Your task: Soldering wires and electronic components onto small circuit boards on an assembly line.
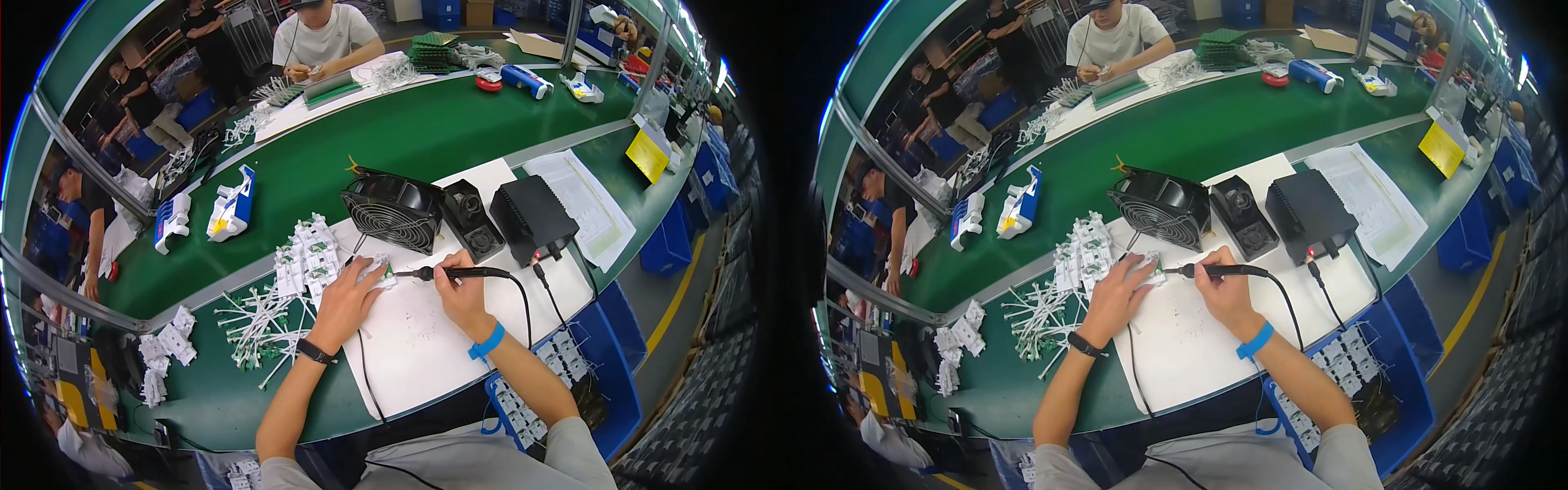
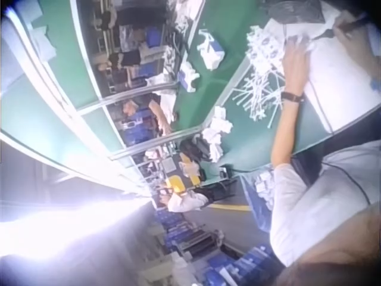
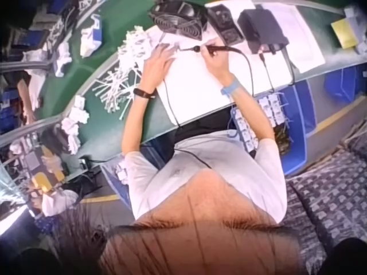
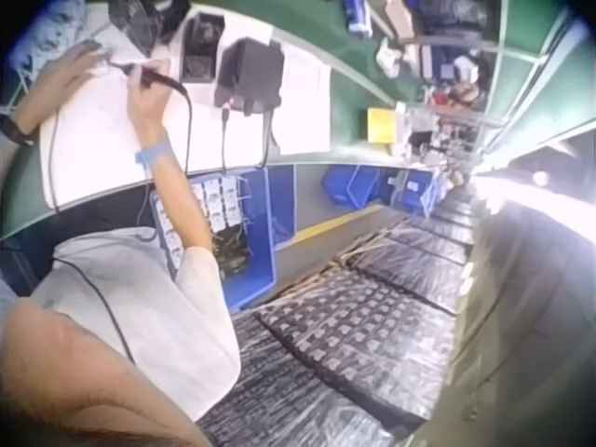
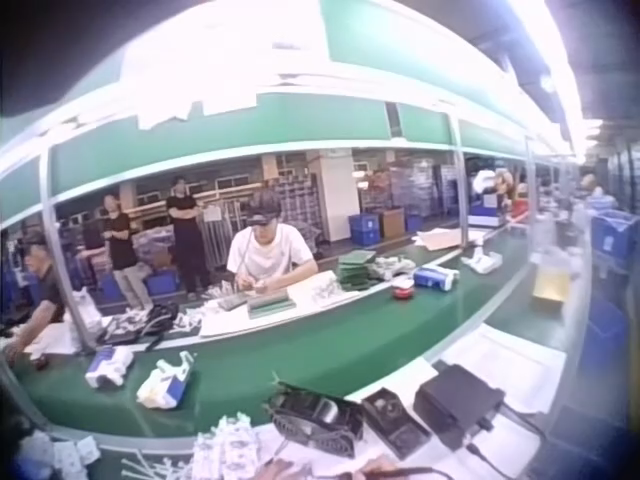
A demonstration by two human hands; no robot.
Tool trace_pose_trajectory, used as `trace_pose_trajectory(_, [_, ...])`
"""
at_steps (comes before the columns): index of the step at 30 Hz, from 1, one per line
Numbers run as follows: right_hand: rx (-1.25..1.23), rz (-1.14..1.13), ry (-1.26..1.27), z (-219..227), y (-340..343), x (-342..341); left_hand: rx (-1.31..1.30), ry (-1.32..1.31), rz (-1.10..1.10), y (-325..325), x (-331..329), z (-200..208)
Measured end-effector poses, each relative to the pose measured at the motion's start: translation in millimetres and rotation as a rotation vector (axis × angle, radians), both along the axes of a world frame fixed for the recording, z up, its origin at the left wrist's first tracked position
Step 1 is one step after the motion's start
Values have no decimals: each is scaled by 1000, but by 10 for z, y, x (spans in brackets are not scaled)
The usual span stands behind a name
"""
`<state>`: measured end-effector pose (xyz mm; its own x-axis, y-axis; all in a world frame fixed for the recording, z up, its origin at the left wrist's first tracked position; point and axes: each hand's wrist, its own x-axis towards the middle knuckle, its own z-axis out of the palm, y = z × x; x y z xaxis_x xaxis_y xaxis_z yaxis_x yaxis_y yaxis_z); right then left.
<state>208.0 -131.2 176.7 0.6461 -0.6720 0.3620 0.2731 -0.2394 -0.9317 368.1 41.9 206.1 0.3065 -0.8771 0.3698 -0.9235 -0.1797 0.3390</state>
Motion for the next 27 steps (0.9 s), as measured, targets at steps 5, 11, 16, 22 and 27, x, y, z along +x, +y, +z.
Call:
trace_pose_trajectory(5, [-10, -18, 38, -13, -37, -17, -4, -1, 1, -6, -11, 12])
trace_pose_trajectory(11, [3, -112, -69, -81, -112, -6, -2, -4, -22, -12, -22, 41])
trace_pose_trajectory(16, [-2, -98, -77, 4, -42, -3, 60, 35, 0, 20, -35, 34])
trace_pose_trajectory(22, [-98, -158, -128, -34, -34, 17, -37, -53, 123, -114, -91, -112])
trace_pose_trajectory(27, [-146, -128, -65, -72, -6, 97, -76, -140, 273, -245, -303, -230])
